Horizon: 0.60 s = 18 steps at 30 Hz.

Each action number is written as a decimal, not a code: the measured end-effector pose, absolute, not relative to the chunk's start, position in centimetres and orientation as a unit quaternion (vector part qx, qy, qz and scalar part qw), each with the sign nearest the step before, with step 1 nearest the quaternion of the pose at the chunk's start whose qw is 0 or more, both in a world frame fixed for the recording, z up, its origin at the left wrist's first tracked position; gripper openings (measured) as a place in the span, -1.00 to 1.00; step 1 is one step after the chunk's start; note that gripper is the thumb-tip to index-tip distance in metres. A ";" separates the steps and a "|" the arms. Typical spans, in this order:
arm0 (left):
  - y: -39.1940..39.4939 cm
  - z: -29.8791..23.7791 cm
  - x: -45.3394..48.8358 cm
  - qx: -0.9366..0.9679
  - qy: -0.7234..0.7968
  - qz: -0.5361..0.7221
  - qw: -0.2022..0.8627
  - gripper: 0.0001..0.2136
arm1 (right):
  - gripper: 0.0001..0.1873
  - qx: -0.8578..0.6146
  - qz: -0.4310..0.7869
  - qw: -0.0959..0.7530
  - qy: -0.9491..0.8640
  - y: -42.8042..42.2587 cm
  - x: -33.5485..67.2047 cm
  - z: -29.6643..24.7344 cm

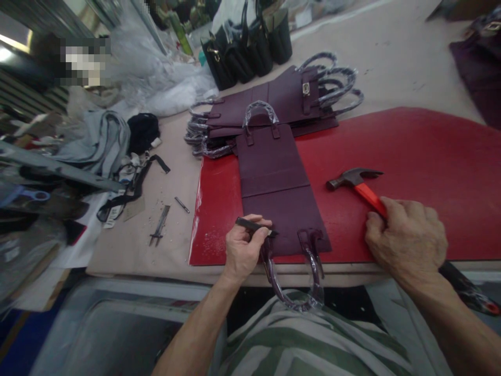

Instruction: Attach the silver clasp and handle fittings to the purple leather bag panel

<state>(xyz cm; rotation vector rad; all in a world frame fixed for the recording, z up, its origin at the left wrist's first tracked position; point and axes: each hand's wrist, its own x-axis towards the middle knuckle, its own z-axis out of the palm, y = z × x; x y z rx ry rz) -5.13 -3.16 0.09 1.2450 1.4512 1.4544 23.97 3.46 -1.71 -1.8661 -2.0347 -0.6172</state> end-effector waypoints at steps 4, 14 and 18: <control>-3.2 0.1 -6.3 0.529 0.534 0.524 0.401 -0.83 | -0.51 -0.652 -0.216 0.157 -0.710 3.5 23.9 -1.8; -2.9 -0.3 -6.3 0.544 0.524 0.534 0.381 -0.88 | -0.56 -0.662 -0.187 0.161 -0.708 3.3 23.8 -1.5; -3.2 -0.4 -6.2 0.560 0.534 0.512 0.373 -0.89 | -0.56 -0.666 -0.180 0.159 -0.707 3.2 23.7 -1.4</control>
